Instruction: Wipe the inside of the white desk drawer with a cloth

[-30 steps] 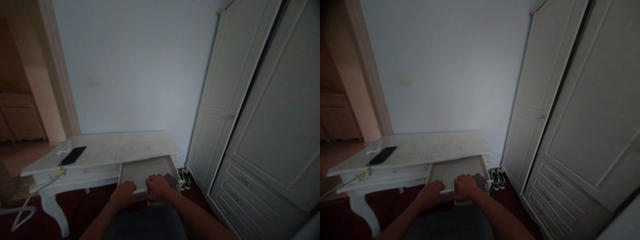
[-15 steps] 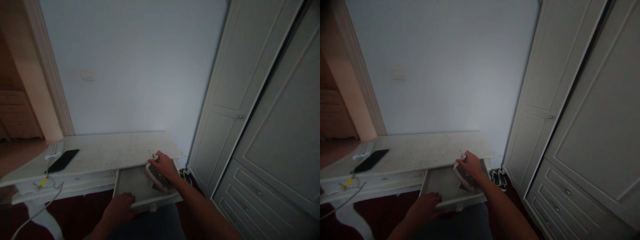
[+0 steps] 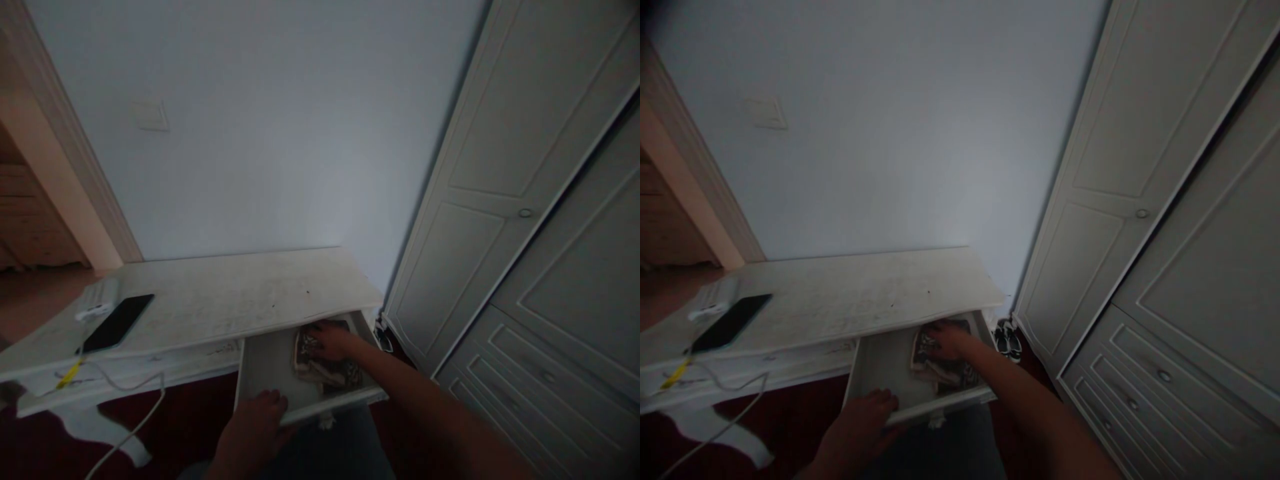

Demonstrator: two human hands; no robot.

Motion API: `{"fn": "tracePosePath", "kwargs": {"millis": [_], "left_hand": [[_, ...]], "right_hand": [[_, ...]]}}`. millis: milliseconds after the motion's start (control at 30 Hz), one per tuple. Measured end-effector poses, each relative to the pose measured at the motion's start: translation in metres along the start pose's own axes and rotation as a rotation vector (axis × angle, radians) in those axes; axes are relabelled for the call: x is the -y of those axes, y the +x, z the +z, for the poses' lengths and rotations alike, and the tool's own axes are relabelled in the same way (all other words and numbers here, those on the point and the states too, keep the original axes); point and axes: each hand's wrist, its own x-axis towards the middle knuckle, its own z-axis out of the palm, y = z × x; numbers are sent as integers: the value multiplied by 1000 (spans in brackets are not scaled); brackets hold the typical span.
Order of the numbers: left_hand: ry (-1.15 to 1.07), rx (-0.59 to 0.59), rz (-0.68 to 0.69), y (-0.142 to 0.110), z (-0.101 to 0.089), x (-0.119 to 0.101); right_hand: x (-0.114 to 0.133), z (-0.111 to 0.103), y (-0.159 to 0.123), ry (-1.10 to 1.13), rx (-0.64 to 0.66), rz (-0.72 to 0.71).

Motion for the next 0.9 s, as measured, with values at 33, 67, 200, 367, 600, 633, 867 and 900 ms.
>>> {"fn": "tracePosePath", "kwargs": {"millis": [33, 67, 200, 367, 600, 633, 867, 900], "left_hand": [[-4, 8, -6, 0, 1, 0], [-9, 18, -10, 1, 2, 1], [-29, 47, -14, 3, 8, 4], [-60, 78, -27, 2, 6, 2], [-103, 117, -18, 2, 6, 2], [-100, 116, -16, 3, 7, 2], [-57, 58, -2, 2, 3, 1], [-49, 54, -1, 1, 3, 1]], "right_hand": [[1, 1, 8, 18, -8, -4], [3, 3, 15, 31, -18, -8], [8, 5, 24, 54, -39, -53], [7, -5, -17, -70, -15, -169], [-4, -12, -47, -192, 61, 39], [-6, -12, -42, -188, 40, 77], [39, 2, 38, -102, -138, 146], [52, 6, 51, -95, -147, 129]]}}
